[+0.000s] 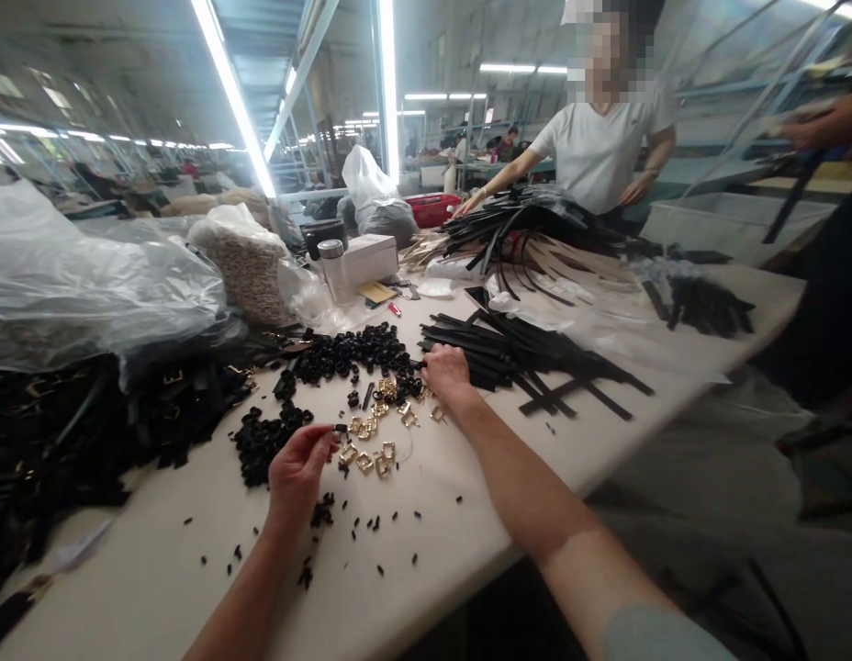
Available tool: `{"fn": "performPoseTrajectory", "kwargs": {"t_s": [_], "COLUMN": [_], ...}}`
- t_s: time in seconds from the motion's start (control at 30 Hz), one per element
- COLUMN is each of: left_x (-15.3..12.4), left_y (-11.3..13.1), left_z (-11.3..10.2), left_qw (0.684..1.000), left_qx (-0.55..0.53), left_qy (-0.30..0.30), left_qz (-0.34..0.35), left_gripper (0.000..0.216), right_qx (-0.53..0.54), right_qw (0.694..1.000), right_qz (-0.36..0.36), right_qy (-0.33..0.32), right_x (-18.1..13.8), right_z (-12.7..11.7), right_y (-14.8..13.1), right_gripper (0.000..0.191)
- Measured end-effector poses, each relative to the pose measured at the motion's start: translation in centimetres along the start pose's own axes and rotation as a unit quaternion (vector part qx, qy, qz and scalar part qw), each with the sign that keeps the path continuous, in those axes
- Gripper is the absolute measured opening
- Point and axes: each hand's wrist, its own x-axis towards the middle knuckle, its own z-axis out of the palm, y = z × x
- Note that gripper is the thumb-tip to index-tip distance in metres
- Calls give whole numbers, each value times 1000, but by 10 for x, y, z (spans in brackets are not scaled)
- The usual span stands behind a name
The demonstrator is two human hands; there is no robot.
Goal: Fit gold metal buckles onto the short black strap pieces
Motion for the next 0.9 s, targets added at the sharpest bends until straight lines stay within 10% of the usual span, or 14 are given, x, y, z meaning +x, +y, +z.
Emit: {"fn": "performPoseTrajectory", "kwargs": {"t_s": [0.3,0.43,0.7,0.9], "left_x": [0,2,6,1], "left_y": [4,7,9,17], "left_z": [6,7,10,12], "left_qw": [1000,999,999,991], "left_qx": [-22,-29,-29,-73], "left_qy": [-14,-3,-14,-34], "left_qz": [2,-20,-23,-111], "left_gripper": [29,33,46,38], "right_qx": [31,109,248,382], "right_qw": [999,989,920,860], "right_qz": [11,-92,-303,-329], "right_qy": [29,31,-4,-80], "right_x": [-3,-11,-37,-52], "right_z": [-5,-12,-12,-6], "right_y": [-4,-18,-61,-78], "right_gripper": [21,20,17,13]}}
